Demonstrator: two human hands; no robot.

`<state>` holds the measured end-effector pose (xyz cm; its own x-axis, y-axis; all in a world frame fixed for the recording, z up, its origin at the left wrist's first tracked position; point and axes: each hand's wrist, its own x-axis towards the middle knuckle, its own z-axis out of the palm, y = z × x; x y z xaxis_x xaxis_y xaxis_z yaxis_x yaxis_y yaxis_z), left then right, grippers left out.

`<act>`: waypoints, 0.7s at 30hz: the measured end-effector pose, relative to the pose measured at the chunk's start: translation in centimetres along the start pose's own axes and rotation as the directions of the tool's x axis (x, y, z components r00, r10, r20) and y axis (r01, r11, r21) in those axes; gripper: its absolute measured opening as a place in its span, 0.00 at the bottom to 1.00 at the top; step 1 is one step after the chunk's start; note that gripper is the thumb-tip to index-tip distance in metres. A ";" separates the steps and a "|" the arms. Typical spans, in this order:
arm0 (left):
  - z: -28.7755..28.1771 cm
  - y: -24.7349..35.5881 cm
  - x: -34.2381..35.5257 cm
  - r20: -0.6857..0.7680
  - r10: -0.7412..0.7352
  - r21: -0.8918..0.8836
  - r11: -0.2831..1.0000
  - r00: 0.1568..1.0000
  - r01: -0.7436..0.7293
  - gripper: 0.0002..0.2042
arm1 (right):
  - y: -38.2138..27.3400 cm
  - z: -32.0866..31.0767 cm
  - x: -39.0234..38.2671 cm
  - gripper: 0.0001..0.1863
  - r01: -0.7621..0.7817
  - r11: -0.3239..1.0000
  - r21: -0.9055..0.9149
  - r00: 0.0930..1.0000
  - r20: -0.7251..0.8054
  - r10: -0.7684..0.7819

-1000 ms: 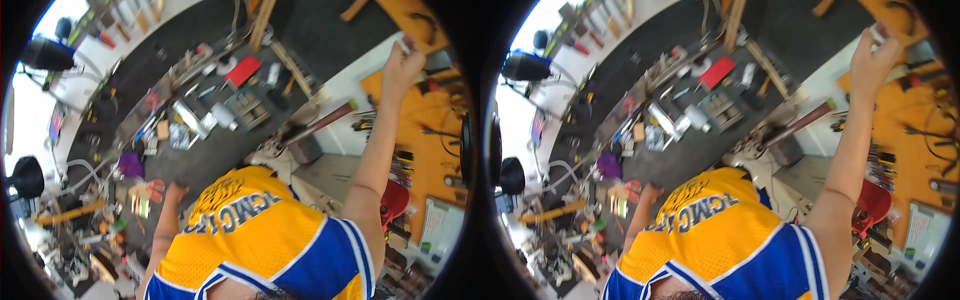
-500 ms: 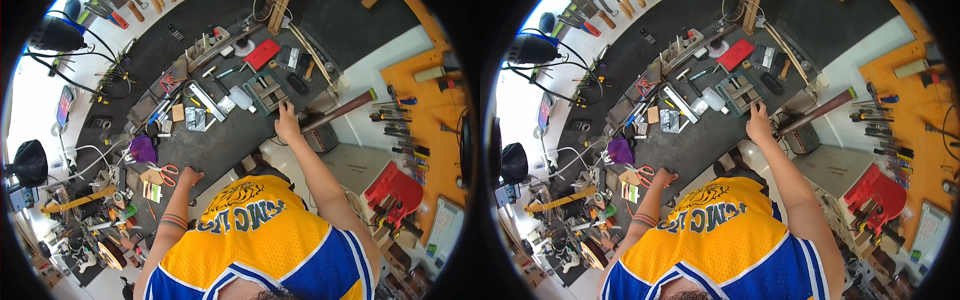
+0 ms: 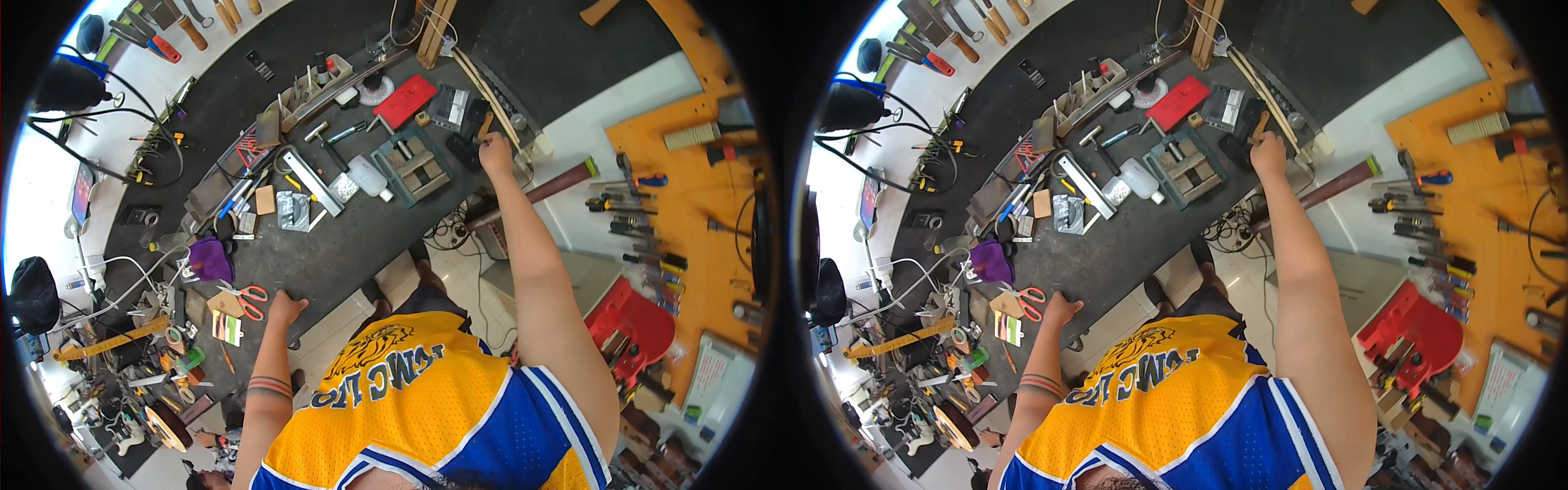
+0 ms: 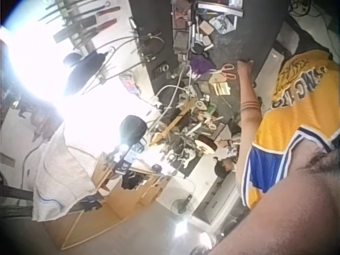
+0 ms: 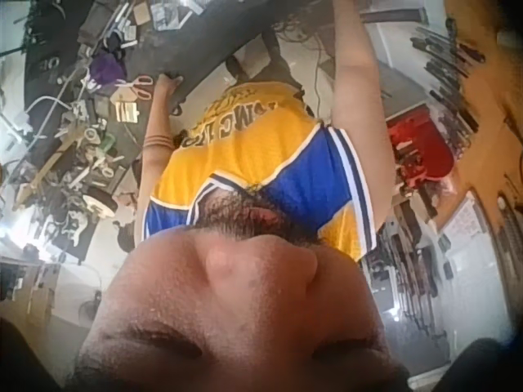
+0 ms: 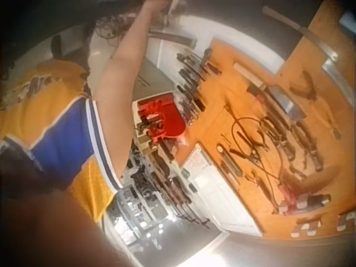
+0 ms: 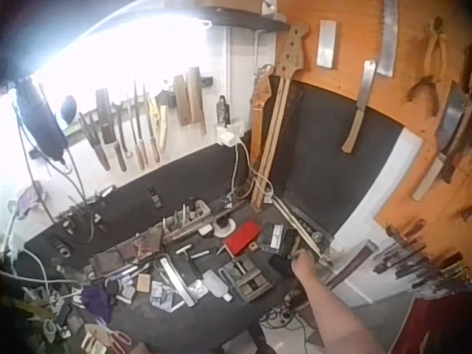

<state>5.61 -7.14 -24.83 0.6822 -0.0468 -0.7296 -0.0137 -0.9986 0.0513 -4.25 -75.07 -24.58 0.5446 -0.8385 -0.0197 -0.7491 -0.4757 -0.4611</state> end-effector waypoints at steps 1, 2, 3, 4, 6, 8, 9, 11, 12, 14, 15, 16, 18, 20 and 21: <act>0.2 -0.4 0.8 0.041 -0.033 -0.076 0.996 0.999 0.036 0.44 | -0.5 -0.2 1.7 0.21 -0.110 0.994 -0.012 0.991 0.081 0.110; 0.5 -0.6 1.4 0.042 -0.037 -0.086 0.995 0.998 0.041 0.44 | -0.8 -0.3 3.3 0.24 -0.220 0.975 -0.037 0.962 0.157 0.223; 0.7 -0.5 2.1 0.076 -0.071 -0.108 0.991 0.995 0.079 0.45 | -0.6 -0.4 5.0 0.29 -0.278 0.957 -0.088 0.928 0.231 0.291; 1.1 -1.4 2.5 0.108 -0.118 -0.131 0.983 0.987 0.132 0.45 | -1.3 -0.2 5.7 0.29 -0.261 0.961 -0.088 0.931 0.241 0.275; 2.6 -3.1 3.0 0.045 -0.133 -0.134 0.981 0.990 0.138 0.43 | -3.6 0.1 6.3 0.31 -0.358 0.927 -0.114 0.887 0.270 0.376; 0.4 0.6 2.9 0.191 -0.195 -0.063 0.976 0.962 0.210 0.36 | -1.9 -0.6 6.3 0.30 -0.310 0.939 -0.148 0.908 0.247 0.338; 0.0 0.9 2.6 0.221 -0.195 0.024 0.981 0.956 0.195 0.32 | -2.5 -1.4 6.1 0.31 -0.291 0.946 -0.145 0.898 0.300 0.322; -0.3 1.6 3.0 0.217 -0.112 0.016 0.994 0.970 0.111 0.26 | -0.5 -1.4 5.6 0.37 -0.244 0.962 -0.125 0.956 0.137 0.260; 0.7 -1.6 3.0 0.244 -0.152 0.020 0.988 0.958 0.152 0.27 | -2.2 -1.4 5.1 0.38 -0.244 0.967 -0.070 0.945 0.207 0.254; 0.5 0.1 2.9 0.254 -0.191 -0.038 0.977 0.948 0.208 0.28 | -0.5 -2.5 3.6 0.36 -0.302 0.953 0.002 0.923 0.250 0.292; 0.2 -0.5 3.2 0.266 -0.201 0.007 0.979 0.943 0.206 0.28 | 0.9 -2.8 3.4 0.35 -0.323 0.946 0.025 0.896 0.329 0.298; 0.0 0.0 3.7 0.261 -0.193 0.063 0.981 0.946 0.183 0.29 | 3.4 -2.0 3.3 0.29 -0.305 0.950 0.062 0.908 0.320 0.271; 0.5 -0.6 3.3 0.260 -0.220 0.091 0.975 0.940 0.203 0.29 | 4.1 -2.7 1.1 0.22 -0.372 0.824 0.427 0.860 0.493 0.133; 0.2 0.2 3.4 0.248 -0.196 0.081 0.980 0.949 0.182 0.29 | 5.1 -4.5 -0.4 0.14 -0.625 0.571 0.532 0.671 0.740 0.045; 0.6 -0.4 3.1 0.253 -0.211 0.078 0.977 0.944 0.197 0.30 | 5.0 -4.7 -0.9 0.13 -0.677 0.500 0.540 0.633 0.774 0.021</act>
<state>7.26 -6.89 -27.55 0.4623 0.1598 -0.8722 0.0638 -0.9871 -0.1471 -10.26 -77.98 -22.67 0.6207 -0.3356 -0.7086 -0.5395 0.4730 -0.6966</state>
